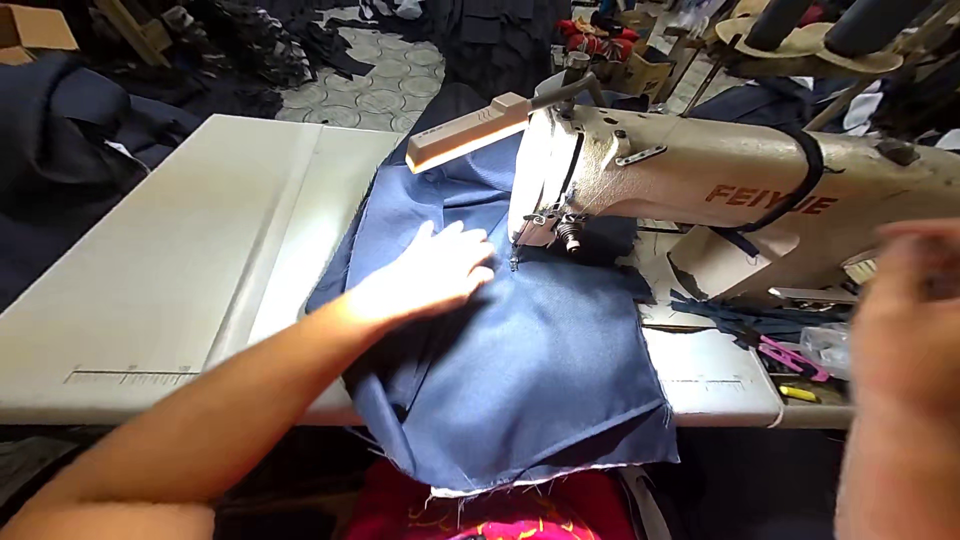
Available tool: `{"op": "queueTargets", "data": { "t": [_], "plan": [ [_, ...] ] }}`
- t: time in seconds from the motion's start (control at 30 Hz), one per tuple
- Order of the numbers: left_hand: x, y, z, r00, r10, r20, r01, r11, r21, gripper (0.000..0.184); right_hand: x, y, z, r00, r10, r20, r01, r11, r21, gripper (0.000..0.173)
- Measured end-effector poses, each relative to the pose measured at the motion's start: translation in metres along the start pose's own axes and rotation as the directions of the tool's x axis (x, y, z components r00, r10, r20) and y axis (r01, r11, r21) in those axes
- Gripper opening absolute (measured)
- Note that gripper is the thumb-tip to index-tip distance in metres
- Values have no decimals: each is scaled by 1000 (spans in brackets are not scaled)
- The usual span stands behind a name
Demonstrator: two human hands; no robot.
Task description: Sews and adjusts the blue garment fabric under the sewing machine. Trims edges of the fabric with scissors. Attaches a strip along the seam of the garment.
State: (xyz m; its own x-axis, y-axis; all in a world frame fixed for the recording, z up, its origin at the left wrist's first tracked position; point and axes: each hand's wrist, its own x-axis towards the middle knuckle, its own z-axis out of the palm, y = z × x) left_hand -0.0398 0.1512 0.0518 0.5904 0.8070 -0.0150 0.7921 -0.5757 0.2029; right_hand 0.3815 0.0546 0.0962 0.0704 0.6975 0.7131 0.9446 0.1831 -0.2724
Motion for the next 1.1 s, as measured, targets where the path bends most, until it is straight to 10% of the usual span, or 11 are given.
{"op": "queueTargets", "data": {
  "t": [0.2, 0.43, 0.5, 0.6, 0.67, 0.77, 0.9, 1.1],
  "plan": [
    [101, -77, -16, 999, 24, 41, -25, 999, 31, 45, -134, -155, 64, 750, -341, 566, 154, 923, 352, 57],
    [17, -71, 2, 816, -567, 110, 546, 819, 176, 79, -73, -99, 63, 473, 11, 881, 39, 999, -33, 44],
    [-32, -31, -10, 743, -612, 272, 546, 789, 282, 77, -44, -64, 73, 449, 124, 885, 18, 989, -147, 45],
    [-74, 20, -35, 654, -458, 601, 325, 889, 324, 66, -25, -47, 88, 607, 167, 777, -26, 981, -191, 48],
    [-80, 29, -50, 767, -295, 570, 212, 955, 209, 61, -26, -77, 92, 725, 102, 681, -70, 995, -74, 52],
    [-64, 3, -38, 985, 103, 137, -119, 987, 112, 37, -52, -142, 95, 783, 16, 622, -198, 954, 225, 57],
    [-34, -32, 7, 974, 158, 162, -169, 984, 54, 69, -92, -156, 94, 689, -22, 724, -173, 966, 193, 71],
    [-46, -34, 33, 957, 53, 285, -66, 997, 36, 81, -61, -23, 104, 533, -429, 729, 317, 900, 299, 60]
  ]
}}
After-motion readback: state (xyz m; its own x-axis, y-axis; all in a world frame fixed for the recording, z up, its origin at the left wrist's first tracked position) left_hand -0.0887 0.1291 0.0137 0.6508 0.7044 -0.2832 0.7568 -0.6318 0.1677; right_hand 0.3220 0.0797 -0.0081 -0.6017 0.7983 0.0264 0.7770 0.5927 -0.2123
